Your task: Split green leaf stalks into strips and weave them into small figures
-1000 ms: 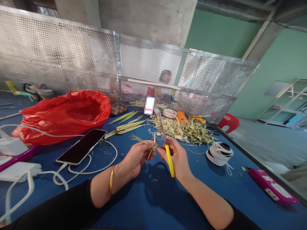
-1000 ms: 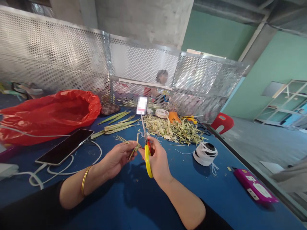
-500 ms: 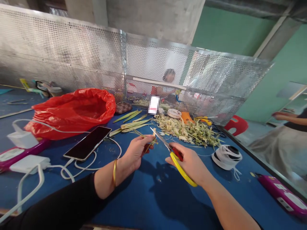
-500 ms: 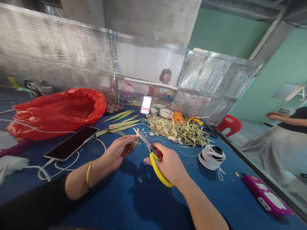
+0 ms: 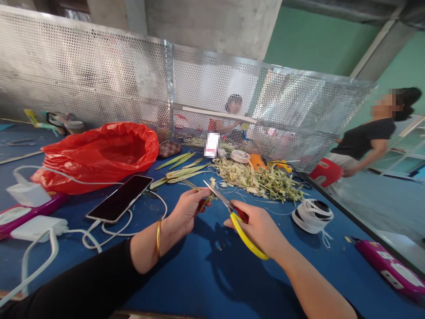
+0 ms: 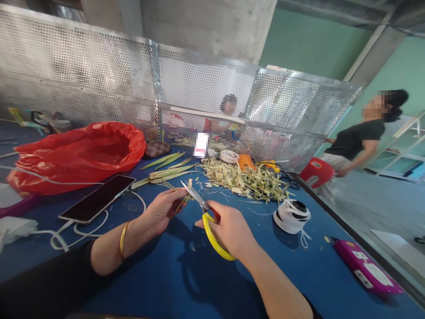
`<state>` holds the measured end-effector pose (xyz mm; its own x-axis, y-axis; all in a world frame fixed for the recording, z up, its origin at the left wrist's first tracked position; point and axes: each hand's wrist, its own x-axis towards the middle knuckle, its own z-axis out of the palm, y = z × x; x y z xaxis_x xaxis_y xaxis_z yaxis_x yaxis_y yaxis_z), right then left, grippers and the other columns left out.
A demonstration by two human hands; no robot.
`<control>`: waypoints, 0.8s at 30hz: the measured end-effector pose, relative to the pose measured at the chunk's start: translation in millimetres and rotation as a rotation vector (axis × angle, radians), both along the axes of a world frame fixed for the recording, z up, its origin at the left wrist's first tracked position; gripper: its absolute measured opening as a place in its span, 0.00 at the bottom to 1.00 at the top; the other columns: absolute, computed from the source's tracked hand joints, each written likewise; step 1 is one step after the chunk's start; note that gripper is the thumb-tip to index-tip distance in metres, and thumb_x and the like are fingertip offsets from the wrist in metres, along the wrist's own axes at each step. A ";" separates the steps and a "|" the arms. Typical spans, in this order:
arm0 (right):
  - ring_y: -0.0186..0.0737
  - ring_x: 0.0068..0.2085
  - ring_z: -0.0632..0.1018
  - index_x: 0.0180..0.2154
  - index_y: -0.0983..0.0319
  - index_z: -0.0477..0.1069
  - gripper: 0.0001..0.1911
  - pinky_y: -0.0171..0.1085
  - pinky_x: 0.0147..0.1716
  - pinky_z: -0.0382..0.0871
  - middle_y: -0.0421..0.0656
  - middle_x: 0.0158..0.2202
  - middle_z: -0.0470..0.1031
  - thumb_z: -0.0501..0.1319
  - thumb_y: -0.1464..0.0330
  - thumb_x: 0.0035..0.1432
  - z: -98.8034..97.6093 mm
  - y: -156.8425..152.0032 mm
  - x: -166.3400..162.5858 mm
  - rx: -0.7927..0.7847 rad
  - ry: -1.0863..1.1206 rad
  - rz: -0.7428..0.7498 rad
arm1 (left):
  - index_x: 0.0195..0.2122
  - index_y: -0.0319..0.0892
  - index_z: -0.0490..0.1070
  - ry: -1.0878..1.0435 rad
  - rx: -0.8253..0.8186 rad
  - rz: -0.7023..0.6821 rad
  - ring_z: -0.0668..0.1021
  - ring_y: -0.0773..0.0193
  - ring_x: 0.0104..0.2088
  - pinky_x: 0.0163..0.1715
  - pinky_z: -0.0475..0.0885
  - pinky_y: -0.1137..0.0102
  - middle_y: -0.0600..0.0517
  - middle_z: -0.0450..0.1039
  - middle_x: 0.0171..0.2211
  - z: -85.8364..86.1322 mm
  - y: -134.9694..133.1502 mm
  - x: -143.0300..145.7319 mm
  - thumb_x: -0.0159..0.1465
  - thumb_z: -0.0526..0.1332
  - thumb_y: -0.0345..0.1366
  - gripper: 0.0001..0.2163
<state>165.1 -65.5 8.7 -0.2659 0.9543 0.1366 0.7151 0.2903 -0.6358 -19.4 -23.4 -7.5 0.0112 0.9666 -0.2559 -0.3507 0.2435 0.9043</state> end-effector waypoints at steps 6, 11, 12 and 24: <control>0.34 0.21 0.58 0.34 0.56 0.73 0.10 0.32 0.19 0.51 0.35 0.19 0.59 0.60 0.59 0.52 -2.5 0.1 -1.1 -0.002 -0.002 -0.014 | 0.29 0.38 0.74 0.000 -0.030 0.006 0.72 0.71 0.21 0.22 0.62 0.76 0.54 0.72 0.24 0.1 0.8 1.4 0.49 0.66 0.35 0.08; 0.32 0.22 0.56 0.32 0.57 0.71 0.09 0.31 0.19 0.50 0.34 0.19 0.56 0.60 0.58 0.52 -3.8 -0.4 -1.5 -0.050 0.028 -0.011 | 0.29 0.39 0.73 -0.008 -0.029 0.003 0.73 0.70 0.22 0.24 0.64 0.75 0.55 0.73 0.24 -2.2 1.5 0.6 0.48 0.67 0.34 0.08; 0.32 0.22 0.56 0.31 0.57 0.71 0.09 0.31 0.19 0.50 0.33 0.19 0.56 0.60 0.59 0.52 -4.0 -0.4 -1.6 -0.053 0.031 -0.005 | 0.29 0.39 0.73 -0.009 -0.032 0.003 0.73 0.70 0.22 0.25 0.64 0.75 0.55 0.72 0.24 -2.1 1.5 0.5 0.48 0.67 0.34 0.08; 0.32 0.21 0.57 0.31 0.57 0.72 0.10 0.31 0.19 0.50 0.34 0.17 0.58 0.60 0.58 0.52 -5.8 1.6 -1.7 -0.007 0.019 -0.007 | 0.28 0.40 0.73 0.007 -0.042 0.002 0.73 0.71 0.22 0.23 0.64 0.76 0.56 0.72 0.23 -1.8 3.8 -0.1 0.48 0.67 0.33 0.06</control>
<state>163.4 -63.8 2.9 -0.2568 0.9570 0.1353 0.7046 0.2812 -0.6515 -19.6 -19.5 -9.3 0.0074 0.9550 -0.2964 -0.3447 0.2807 0.8957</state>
